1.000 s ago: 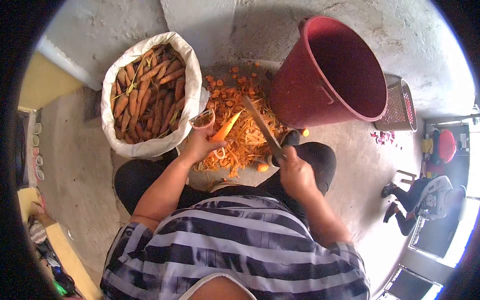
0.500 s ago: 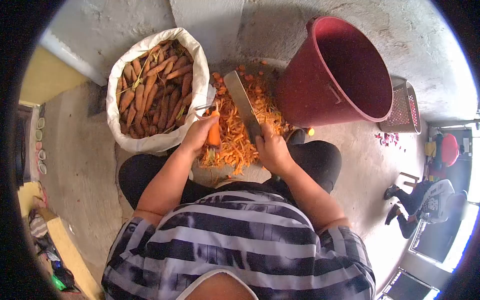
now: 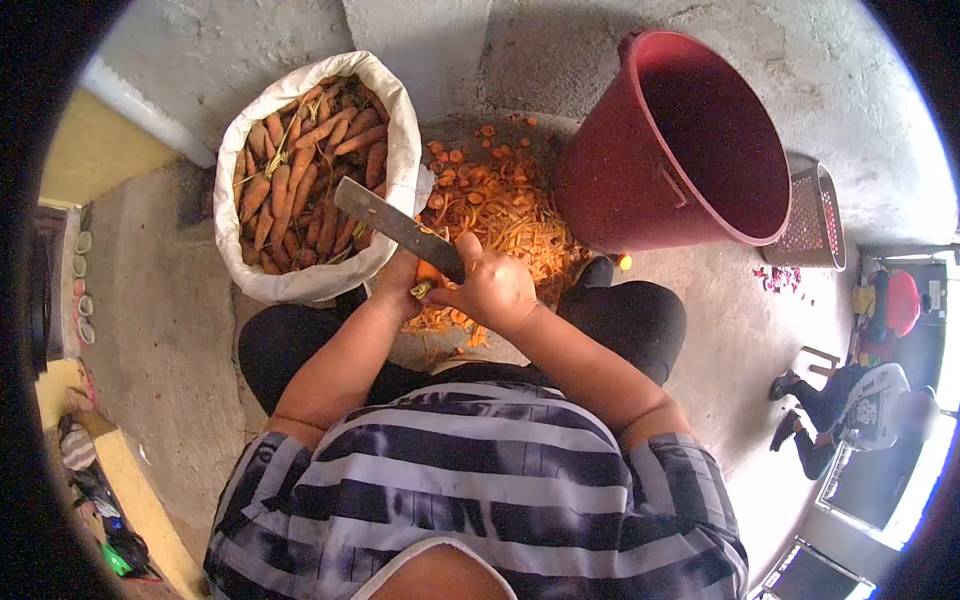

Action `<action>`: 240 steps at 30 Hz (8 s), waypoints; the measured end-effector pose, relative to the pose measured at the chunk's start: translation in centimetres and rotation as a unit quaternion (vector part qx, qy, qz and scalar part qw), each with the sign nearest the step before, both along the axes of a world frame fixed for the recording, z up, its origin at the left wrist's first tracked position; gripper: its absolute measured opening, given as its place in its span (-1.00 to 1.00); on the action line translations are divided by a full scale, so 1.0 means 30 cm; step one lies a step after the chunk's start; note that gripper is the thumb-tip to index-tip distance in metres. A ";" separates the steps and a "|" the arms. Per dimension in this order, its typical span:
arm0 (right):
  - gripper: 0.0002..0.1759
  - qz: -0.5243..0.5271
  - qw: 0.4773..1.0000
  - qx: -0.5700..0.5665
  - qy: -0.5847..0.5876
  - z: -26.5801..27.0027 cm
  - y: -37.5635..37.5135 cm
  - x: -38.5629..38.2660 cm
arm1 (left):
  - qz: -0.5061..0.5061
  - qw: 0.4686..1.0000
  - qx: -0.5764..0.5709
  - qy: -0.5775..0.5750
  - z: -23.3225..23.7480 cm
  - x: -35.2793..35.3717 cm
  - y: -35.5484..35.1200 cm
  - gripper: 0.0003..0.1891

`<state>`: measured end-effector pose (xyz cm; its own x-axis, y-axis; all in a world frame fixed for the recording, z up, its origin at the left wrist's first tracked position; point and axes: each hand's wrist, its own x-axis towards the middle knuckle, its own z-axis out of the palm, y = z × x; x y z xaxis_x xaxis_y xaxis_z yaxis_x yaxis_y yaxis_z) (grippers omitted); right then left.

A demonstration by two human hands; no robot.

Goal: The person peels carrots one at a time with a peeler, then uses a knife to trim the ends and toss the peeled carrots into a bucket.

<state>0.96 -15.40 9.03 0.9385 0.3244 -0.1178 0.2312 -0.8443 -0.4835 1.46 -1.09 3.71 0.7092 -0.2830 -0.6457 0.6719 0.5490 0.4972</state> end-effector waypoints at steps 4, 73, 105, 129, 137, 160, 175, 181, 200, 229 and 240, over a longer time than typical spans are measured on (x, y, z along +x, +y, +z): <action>-0.33 0.057 0.997 -0.041 -0.017 -0.067 0.008 -0.007 | 0.065 0.997 0.045 0.010 -0.066 -0.012 -0.025 -0.76; -0.30 -0.240 0.871 0.218 0.370 -0.220 -0.015 0.050 | -0.289 0.592 0.717 -0.226 0.002 0.012 -0.007 -0.80; -0.60 -0.389 0.703 0.592 -0.062 0.232 -0.441 0.227 | -0.283 0.753 0.550 -0.226 0.029 0.100 0.143 -0.64; -0.28 -0.384 0.873 -0.296 0.061 0.080 -0.637 -0.345 | -0.148 0.566 0.810 0.040 -0.425 0.236 0.501 -0.66; -0.49 -0.215 0.954 -0.133 -0.161 0.088 -0.558 -0.242 | -0.007 0.601 0.773 -0.202 -0.326 0.294 0.534 -0.69; -0.59 -0.093 0.593 0.604 0.524 -0.130 -0.020 -0.006 | -0.299 0.921 0.066 -0.239 0.138 0.015 0.070 -0.51; -0.82 -0.311 0.799 0.406 0.316 -0.110 -0.154 0.067 | -0.109 0.986 0.056 -0.114 0.102 -0.012 0.062 -0.66; -0.72 -0.215 0.850 0.379 0.297 -0.097 -0.214 0.054 | -0.039 0.998 -0.024 -0.031 0.009 -0.001 0.092 -0.68; -0.89 -0.200 0.786 0.568 0.142 0.126 -0.125 0.117 | -0.084 0.977 -0.182 -0.070 -0.042 0.023 0.065 -0.67; -0.85 -0.305 0.714 0.621 0.104 -0.123 -0.255 0.182 | -0.152 0.958 -0.245 0.001 -0.061 -0.004 0.023 -0.70; -0.85 -0.270 0.826 0.494 0.029 -0.339 -0.362 0.305 | -0.157 0.955 -0.249 0.024 -0.050 -0.020 0.048 -0.69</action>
<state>10.11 -26.26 -1.13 0.9797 -0.1761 -0.0957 -0.0980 -0.0043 -0.9952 0.85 0.35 2.22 0.5115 -0.7579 -0.4051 0.8580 0.4768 0.1913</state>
